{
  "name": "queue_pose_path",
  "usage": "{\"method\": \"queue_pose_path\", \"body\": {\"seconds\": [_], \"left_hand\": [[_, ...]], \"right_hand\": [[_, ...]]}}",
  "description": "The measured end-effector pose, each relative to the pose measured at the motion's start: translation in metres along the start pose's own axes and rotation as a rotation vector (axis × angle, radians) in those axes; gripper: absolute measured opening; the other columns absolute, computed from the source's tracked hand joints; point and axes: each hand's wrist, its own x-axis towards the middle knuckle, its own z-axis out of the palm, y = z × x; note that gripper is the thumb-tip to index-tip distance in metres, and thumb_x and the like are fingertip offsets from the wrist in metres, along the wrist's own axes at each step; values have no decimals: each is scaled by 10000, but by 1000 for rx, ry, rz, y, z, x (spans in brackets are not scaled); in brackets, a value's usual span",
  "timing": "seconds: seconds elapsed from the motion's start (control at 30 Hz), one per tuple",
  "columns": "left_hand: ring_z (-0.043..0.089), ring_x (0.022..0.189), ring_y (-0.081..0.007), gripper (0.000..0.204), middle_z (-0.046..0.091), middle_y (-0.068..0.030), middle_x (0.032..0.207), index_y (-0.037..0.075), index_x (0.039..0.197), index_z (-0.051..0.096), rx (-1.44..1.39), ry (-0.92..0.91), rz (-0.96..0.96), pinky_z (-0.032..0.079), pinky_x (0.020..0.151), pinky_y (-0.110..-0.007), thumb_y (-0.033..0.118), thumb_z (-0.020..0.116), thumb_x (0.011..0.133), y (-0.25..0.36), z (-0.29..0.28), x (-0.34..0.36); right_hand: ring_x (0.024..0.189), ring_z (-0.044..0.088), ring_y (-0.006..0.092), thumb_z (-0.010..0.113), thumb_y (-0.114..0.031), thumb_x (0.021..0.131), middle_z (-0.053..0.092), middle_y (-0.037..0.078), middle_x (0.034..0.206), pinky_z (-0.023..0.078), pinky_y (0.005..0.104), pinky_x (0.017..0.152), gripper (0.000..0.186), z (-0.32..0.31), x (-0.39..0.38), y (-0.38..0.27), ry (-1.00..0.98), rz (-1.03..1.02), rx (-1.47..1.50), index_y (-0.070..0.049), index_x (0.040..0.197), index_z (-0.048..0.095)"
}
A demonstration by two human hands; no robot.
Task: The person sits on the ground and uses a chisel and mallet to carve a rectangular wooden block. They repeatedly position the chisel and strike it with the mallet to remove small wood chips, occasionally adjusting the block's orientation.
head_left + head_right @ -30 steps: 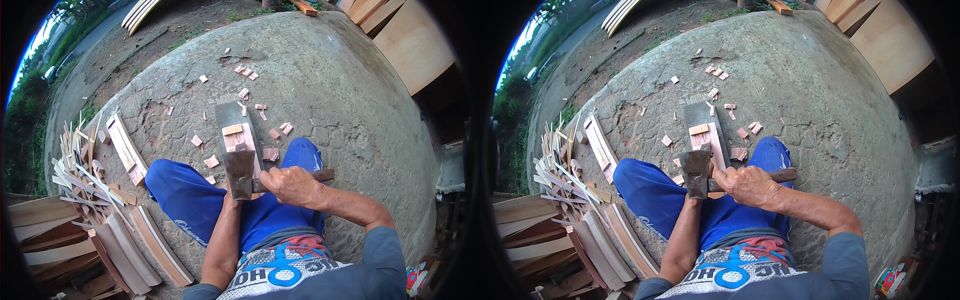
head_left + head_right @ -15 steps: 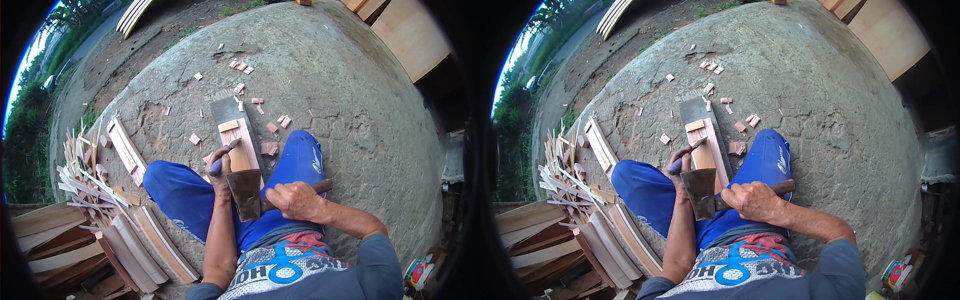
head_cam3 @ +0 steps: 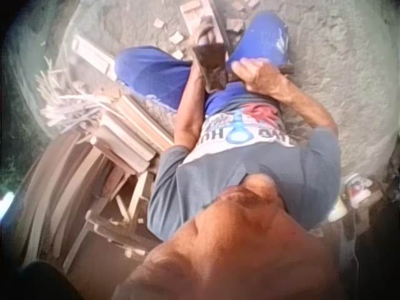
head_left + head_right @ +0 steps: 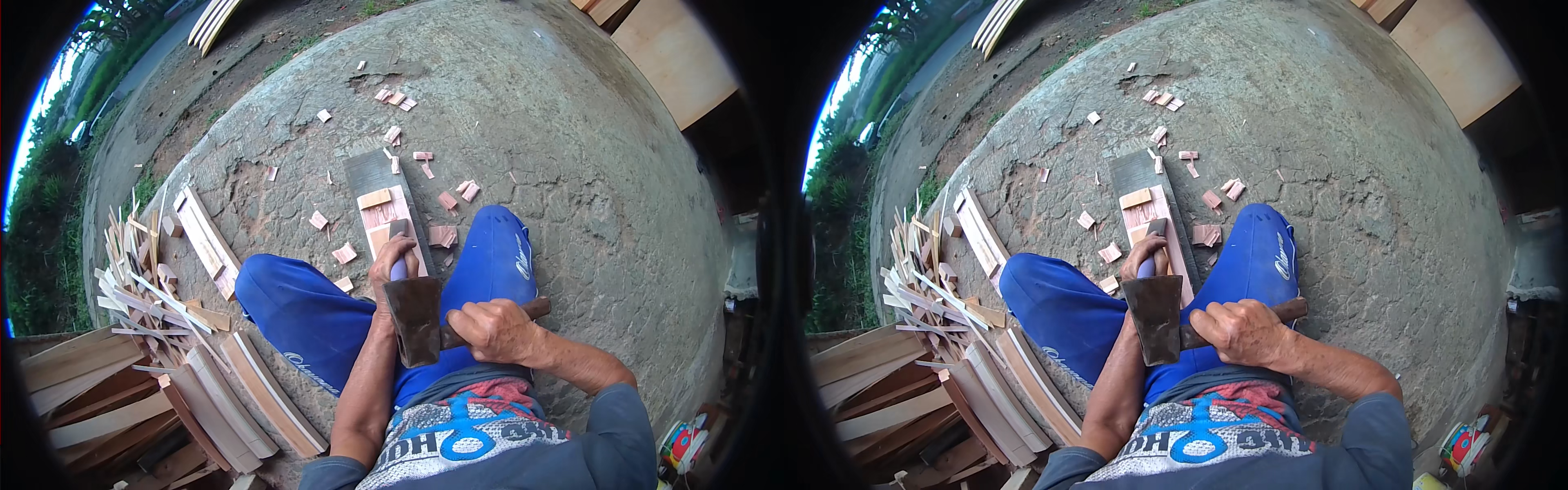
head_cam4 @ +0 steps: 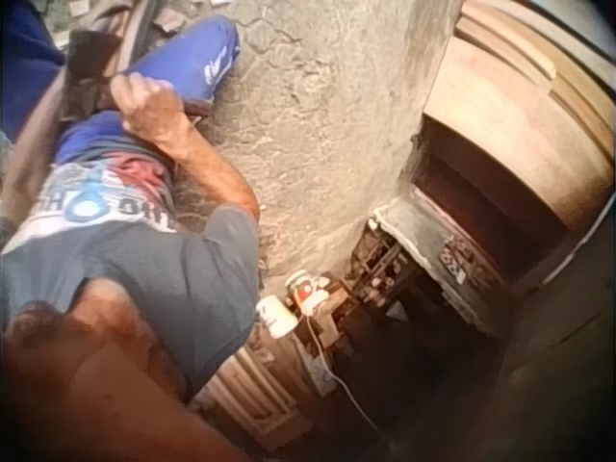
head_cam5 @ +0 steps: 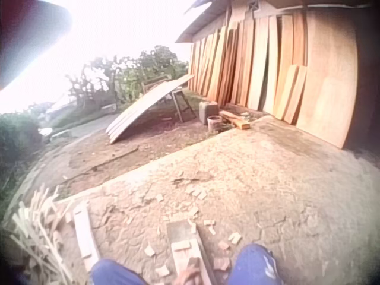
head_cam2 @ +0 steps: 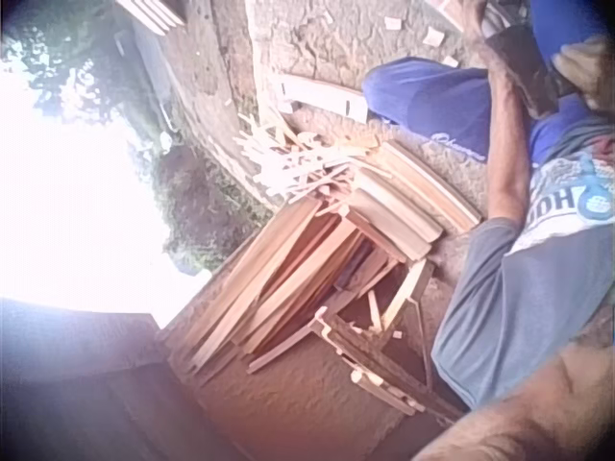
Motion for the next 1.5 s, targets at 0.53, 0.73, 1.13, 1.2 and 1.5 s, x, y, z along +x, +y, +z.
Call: {"method": "queue_pose_path", "body": {"seconds": [0.53,0.73,1.13,1.2,1.5], "left_hand": [[605,1056,-149,298,644,-63,1203,32,1245,649,-358,-193,-164,506,949,-287,134,639,965,-51,7,-2],[756,937,-315,114,752,-171,1022,12,1002,718,37,-22,-39,592,847,-379,7,669,899,-6,2,9],[743,841,-219,213,760,-88,942,28,1110,718,-189,26,-145,581,776,-344,34,708,897,-27,5,-3],[718,863,-133,243,766,-31,997,40,1124,740,-73,-62,-154,579,784,-302,52,756,882,-46,-9,-7],[682,831,-105,258,751,-73,940,-3,1132,741,-319,269,-316,523,711,-263,236,692,1048,-3,-3,41]], "right_hand": [[562,695,167,656,-177,890,583,25,662,541,340,460,97,-16,59,39,-107,-75,-466,-111,926,595],[526,648,128,654,-170,876,548,-1,649,496,294,438,121,-41,51,-12,122,-351,-224,-100,966,613],[524,670,175,666,-147,856,569,37,642,535,350,449,108,-15,50,20,56,-171,-311,-84,910,596],[538,692,238,690,-107,819,596,67,654,564,394,469,165,5,51,35,-64,66,-275,-70,930,575],[599,692,260,745,-93,707,595,80,692,556,375,521,304,-13,13,4,24,55,55,-80,961,578]]}}
